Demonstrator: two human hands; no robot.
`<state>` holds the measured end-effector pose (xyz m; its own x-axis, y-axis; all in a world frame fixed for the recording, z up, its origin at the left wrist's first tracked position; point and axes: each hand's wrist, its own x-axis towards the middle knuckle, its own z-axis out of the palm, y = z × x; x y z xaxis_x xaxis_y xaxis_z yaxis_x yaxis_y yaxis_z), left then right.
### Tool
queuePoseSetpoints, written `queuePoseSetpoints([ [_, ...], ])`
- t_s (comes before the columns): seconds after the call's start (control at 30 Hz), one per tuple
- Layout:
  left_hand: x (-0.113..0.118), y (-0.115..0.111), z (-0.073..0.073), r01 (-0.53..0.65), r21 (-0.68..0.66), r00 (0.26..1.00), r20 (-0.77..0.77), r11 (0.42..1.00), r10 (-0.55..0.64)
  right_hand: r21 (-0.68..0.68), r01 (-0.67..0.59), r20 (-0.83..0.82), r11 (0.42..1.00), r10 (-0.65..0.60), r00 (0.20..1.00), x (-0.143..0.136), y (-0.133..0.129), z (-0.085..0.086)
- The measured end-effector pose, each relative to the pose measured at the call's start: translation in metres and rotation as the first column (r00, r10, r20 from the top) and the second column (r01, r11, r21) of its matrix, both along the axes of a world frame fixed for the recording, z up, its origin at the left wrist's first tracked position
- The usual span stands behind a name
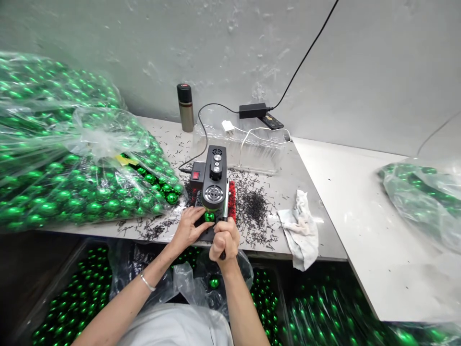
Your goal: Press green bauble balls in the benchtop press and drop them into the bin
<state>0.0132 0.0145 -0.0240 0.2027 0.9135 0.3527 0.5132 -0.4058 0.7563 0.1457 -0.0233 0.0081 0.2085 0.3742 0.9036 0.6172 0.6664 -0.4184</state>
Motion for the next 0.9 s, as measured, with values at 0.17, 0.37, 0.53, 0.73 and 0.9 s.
queuePoseSetpoints([
  [0.17,0.001,-0.001,-0.002,0.002,0.014,1.000,0.012,1.000,-0.002,0.015,-0.018,-0.009,1.000,0.018,1.000,0.000,0.003,-0.007],
  [0.37,0.001,0.004,0.003,0.022,-0.019,1.000,0.010,1.000,-0.022,-0.043,-0.044,0.109,0.998,0.048,0.993,0.003,-0.002,0.008],
  [0.53,-0.002,-0.002,0.004,0.048,-0.011,0.998,0.034,0.999,-0.047,-0.142,-0.053,-0.127,0.988,0.035,0.991,-0.001,-0.006,0.060],
  [0.73,-0.040,-0.038,0.003,0.084,0.084,0.991,-0.112,0.993,-0.075,-0.245,-0.101,-0.242,0.964,0.040,0.969,-0.011,-0.010,0.091],
  [0.9,-0.066,-0.008,0.036,-0.147,0.143,0.919,-0.345,0.979,0.189,-0.202,-0.066,-0.267,0.977,0.010,0.964,-0.016,-0.010,0.076],
])
